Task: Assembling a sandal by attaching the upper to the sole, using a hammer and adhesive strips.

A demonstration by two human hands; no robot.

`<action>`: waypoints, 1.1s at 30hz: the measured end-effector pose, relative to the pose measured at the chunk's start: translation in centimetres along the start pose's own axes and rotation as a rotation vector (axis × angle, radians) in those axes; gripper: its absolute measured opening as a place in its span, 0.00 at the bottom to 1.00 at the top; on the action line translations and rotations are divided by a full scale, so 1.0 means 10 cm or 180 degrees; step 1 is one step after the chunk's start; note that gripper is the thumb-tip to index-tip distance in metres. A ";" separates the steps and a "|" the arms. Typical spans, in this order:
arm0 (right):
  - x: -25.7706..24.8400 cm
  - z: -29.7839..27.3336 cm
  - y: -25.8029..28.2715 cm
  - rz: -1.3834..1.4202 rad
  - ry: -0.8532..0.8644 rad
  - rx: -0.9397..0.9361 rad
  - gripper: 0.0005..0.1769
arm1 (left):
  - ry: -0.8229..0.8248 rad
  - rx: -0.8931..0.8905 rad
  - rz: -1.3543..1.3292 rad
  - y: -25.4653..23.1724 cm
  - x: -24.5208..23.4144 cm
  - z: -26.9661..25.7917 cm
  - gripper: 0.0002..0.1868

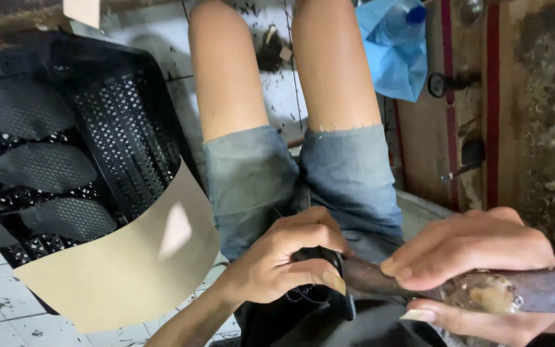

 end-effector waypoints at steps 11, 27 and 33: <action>0.02 0.10 -0.27 0.1755 0.0905 0.0370 0.10 | 0.0493 -0.0158 0.0080 0.09 0.10 0.04 0.21; 0.40 -0.09 -0.49 -0.1224 -0.1395 -0.0346 0.13 | -0.0643 0.1121 0.2796 -0.06 -0.13 0.41 0.26; 0.58 -0.17 -0.52 -0.1385 -0.1563 -0.0330 0.15 | -0.2520 -0.0171 -0.3214 0.94 0.32 -0.12 0.31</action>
Point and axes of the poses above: each hand's wrist, its own z-axis towards the middle knuckle, its own x-axis out of the palm, y = z × x, the point moved 4 cm from there along z, towards the middle knuckle, and after that the axes turned 4 degrees about x, right-handed, at the moved point
